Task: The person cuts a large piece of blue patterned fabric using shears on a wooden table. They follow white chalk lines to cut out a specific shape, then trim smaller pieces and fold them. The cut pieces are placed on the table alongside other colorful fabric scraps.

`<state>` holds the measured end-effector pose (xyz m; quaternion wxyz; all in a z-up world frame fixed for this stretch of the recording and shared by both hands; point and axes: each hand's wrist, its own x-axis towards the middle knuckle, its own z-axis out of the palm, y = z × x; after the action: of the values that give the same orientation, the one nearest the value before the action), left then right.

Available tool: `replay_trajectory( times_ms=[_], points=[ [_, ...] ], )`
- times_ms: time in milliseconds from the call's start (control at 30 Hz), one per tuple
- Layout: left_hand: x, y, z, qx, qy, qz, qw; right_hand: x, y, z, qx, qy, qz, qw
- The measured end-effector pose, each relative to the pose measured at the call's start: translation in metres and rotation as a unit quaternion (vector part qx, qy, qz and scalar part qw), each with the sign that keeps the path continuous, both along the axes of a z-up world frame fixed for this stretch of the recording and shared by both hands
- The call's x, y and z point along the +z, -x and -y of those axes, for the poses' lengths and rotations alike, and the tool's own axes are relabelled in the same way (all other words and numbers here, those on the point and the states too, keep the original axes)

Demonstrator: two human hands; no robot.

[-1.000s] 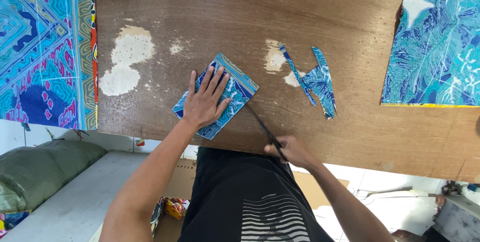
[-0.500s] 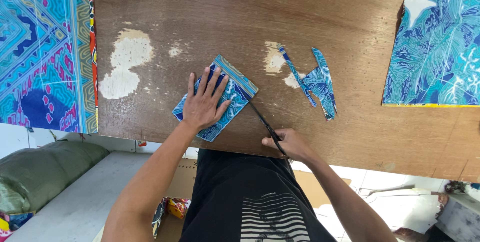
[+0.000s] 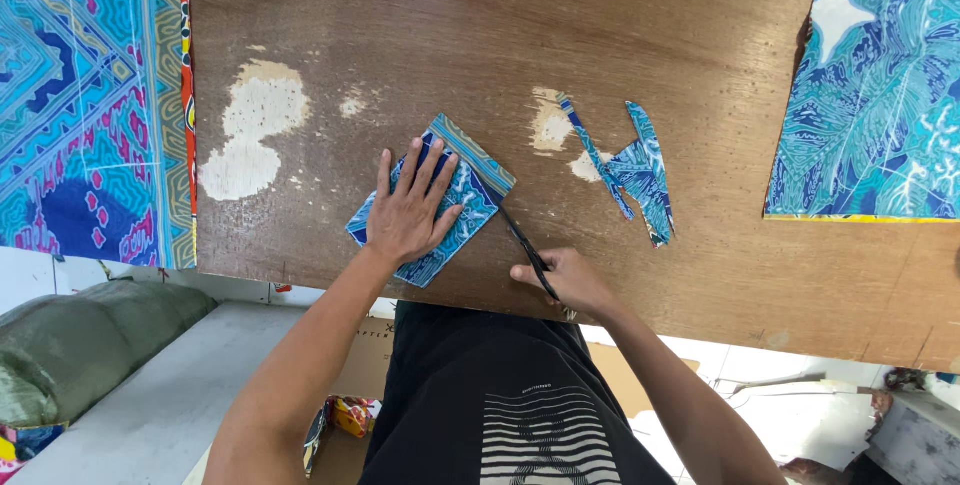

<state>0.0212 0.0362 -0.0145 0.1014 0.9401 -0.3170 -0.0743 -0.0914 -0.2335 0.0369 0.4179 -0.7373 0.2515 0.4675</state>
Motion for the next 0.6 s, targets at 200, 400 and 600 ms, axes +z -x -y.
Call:
replay_trajectory(
  times_ms=[200,400,600],
  points=[
    [0.005,0.000,-0.003,0.001,0.010,0.019,1.000,-0.006,0.006,0.015,0.008,-0.039,0.008,0.999],
    [0.011,0.007,0.001,0.095,0.007,0.024,0.995,-0.010,0.005,0.054,0.073,-0.075,0.040,0.994],
    [0.008,0.012,0.002,0.125,0.000,0.024,0.992,-0.004,-0.044,0.064,0.123,-0.032,-0.007,0.992]
  ],
)
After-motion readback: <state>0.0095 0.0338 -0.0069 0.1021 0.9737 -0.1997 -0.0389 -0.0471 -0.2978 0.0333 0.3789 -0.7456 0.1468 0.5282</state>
